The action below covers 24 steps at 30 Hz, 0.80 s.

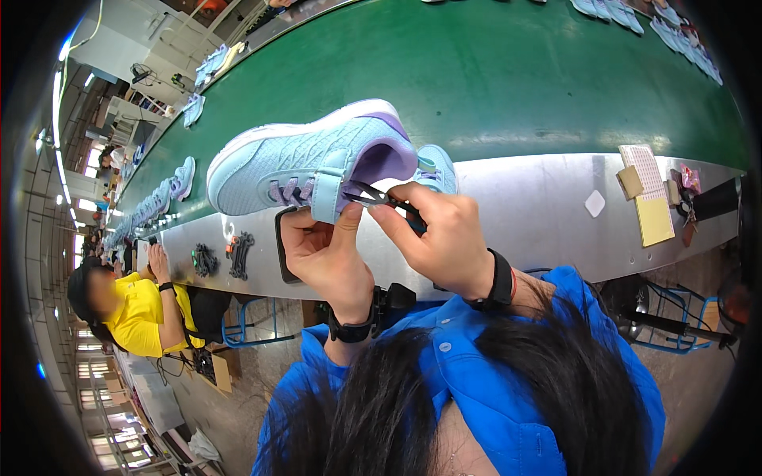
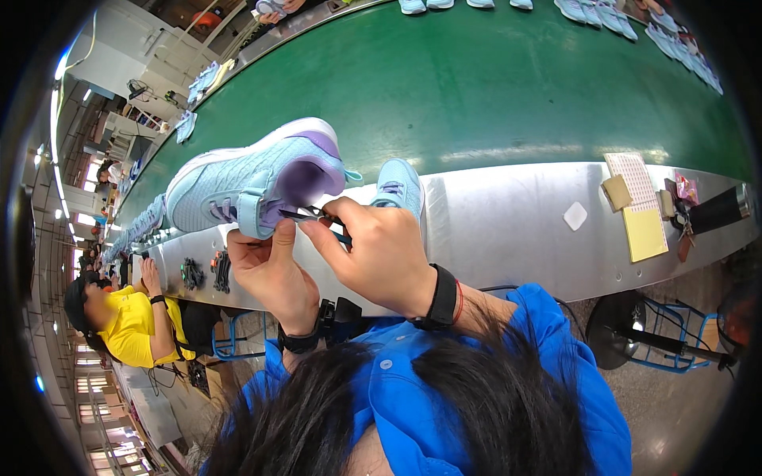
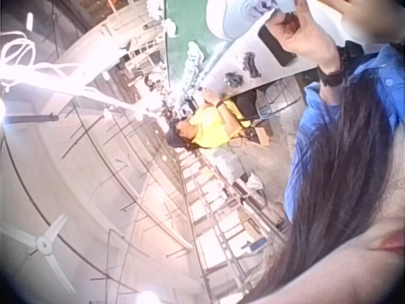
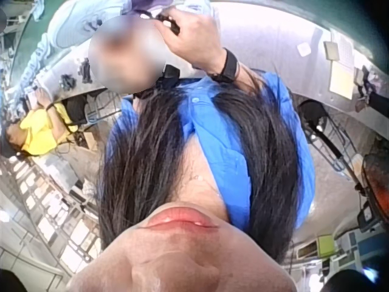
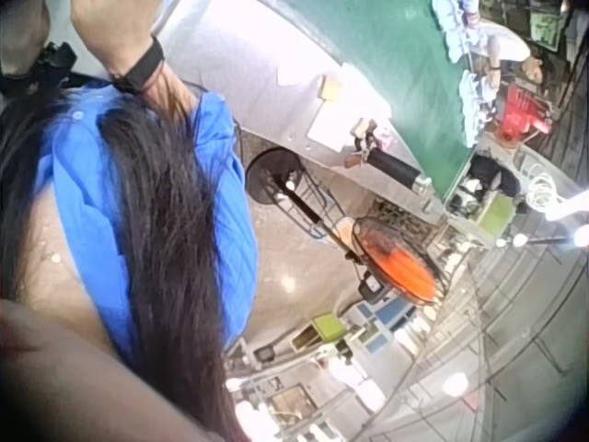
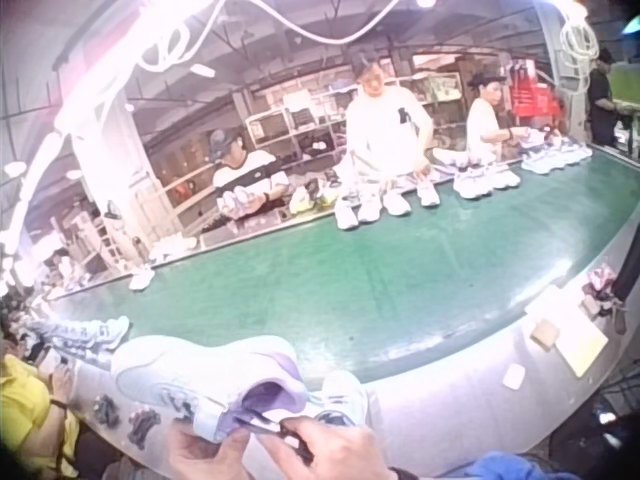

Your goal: The person picks pairs of light blue sneakers from a green conveyor belt, uses pliers to trim small tags or threads on the shoes, and places the finished pairs back on the belt. The person repeats this process for multiple pairs throughout the clip.

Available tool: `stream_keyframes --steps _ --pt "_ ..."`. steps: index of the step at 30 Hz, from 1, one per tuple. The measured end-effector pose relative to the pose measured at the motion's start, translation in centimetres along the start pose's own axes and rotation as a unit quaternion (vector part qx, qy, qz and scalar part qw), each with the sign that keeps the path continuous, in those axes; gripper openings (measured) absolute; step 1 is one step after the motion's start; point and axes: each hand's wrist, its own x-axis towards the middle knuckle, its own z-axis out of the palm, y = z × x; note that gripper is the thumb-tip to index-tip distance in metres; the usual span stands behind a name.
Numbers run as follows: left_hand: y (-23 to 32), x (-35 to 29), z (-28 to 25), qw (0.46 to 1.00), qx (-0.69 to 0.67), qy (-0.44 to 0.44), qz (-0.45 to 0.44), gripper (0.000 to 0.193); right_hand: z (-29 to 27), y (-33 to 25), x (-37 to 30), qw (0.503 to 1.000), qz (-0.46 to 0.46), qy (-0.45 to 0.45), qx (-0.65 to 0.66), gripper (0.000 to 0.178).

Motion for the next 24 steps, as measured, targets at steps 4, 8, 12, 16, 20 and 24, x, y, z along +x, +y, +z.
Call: stream_keyframes --steps 4,8,12,16,20,24 --pt "-0.3 0.0 -0.2 1.000 -0.003 -0.010 -0.002 0.035 -0.2 0.0 0.5 0.999 -0.031 -0.001 -0.027 0.025" --pt "-0.2 0.0 -0.1 1.000 -0.011 -0.007 0.001 0.036 -0.7 -0.2 0.8 0.998 -0.045 -0.010 -0.040 0.023" --pt "-0.3 -0.1 -0.3 1.000 0.001 -0.010 -0.004 0.037 -0.9 0.2 0.9 0.997 -0.068 -0.009 -0.045 0.020" --pt "-0.3 -0.3 -0.3 1.000 0.018 -0.012 -0.003 0.037 -1.2 0.2 1.0 0.996 -0.055 -0.024 -0.060 0.020" --pt "-0.2 -0.2 -0.1 0.999 0.032 -0.004 0.010 0.031 -1.5 -0.7 0.9 0.997 -0.005 -0.044 -0.069 0.023" --pt "-0.1 -0.2 0.5 0.999 0.041 0.003 0.008 0.028 -1.5 -0.4 0.8 0.996 0.006 -0.049 -0.070 0.024"
